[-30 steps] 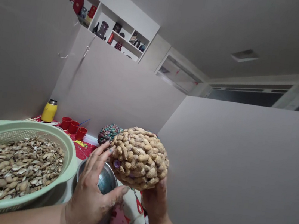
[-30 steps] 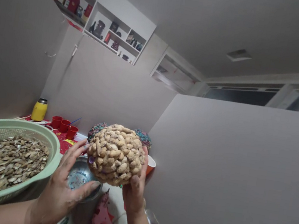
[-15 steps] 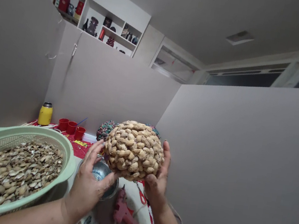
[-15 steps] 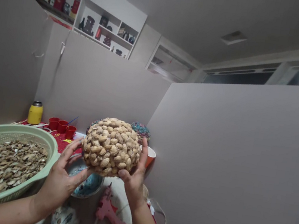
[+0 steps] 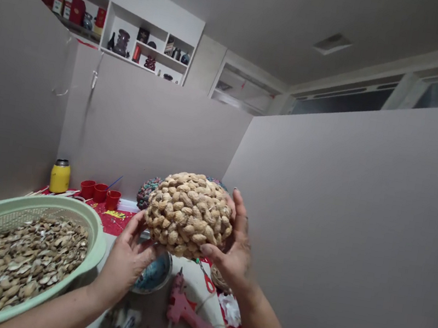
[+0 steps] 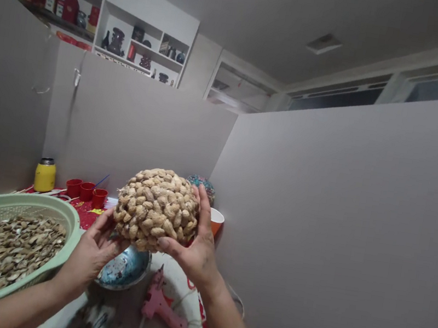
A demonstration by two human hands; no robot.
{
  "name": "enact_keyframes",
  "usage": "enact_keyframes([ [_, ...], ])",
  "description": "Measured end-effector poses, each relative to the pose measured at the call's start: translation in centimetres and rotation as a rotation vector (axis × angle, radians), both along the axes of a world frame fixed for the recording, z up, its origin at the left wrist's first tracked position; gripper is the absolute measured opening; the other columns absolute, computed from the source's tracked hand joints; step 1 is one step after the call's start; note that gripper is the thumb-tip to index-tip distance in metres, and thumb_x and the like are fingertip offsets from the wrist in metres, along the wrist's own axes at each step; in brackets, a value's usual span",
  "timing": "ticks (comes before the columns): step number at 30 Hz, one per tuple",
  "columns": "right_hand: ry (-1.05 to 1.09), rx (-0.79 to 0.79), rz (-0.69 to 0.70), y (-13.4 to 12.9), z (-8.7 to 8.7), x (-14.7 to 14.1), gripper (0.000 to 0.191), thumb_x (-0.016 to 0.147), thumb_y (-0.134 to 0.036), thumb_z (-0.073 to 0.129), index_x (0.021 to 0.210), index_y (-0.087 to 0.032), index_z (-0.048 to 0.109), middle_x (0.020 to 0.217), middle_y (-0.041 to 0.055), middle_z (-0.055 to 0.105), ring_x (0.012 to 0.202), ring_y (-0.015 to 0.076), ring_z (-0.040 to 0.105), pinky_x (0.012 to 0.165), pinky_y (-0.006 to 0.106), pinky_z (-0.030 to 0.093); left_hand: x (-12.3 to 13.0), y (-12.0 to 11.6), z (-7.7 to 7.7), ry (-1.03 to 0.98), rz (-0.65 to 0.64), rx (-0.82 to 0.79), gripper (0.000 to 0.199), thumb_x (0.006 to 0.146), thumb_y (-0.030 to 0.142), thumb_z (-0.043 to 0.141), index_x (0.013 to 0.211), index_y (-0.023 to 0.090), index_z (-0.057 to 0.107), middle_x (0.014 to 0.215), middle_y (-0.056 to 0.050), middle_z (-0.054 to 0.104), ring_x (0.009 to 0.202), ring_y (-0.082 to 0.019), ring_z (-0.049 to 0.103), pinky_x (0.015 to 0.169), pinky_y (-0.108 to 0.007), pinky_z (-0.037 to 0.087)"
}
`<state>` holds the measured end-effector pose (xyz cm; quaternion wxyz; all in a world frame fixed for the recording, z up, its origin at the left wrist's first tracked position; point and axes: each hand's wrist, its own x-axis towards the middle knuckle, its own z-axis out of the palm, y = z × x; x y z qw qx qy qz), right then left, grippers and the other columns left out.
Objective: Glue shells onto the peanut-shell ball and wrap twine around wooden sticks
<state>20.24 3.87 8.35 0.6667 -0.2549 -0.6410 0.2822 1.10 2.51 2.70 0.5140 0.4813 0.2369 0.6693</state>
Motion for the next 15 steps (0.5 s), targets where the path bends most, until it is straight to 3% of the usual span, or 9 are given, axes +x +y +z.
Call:
enact_keyframes([
  [5,-0.100,0.122,0.012,-0.5,1.0,0.1,0.098,0.065,-0.045,0.080,0.148,-0.034,0.028,0.153,0.0053,0.032,0.141,0.0317,0.026,0.114,0.054,0.021,0.0,-0.1,0.5,-0.039,-0.058,-0.019,0.065,0.073,0.022,0.076,0.131,0.027,0.046,0.141,-0.008,0.052,0.135,-0.023,0.041,0.107,-0.033,0.040],
  [10,-0.037,0.171,0.020,-1.9,2.5,0.1,0.086,0.071,-0.055,0.073,0.144,-0.035,0.035,0.149,0.0039,0.039,0.138,0.0302,0.033,0.113,0.050,0.027,0.0,-0.7,1.4,-0.135,-0.175,-0.074,0.066,0.073,0.022,0.077,0.131,0.029,0.047,0.136,-0.006,0.058,0.129,-0.025,0.049,0.104,-0.039,0.045],
  [15,0.041,0.224,-0.031,-3.4,3.4,1.0,0.076,0.075,-0.058,0.066,0.142,-0.034,0.038,0.144,0.0044,0.045,0.134,0.0301,0.038,0.109,0.050,0.033,-0.2,-1.4,1.9,-0.235,-0.303,-0.186,0.054,0.077,0.021,0.073,0.127,0.027,0.055,0.122,-0.005,0.068,0.116,-0.023,0.060,0.102,-0.040,0.048],
])
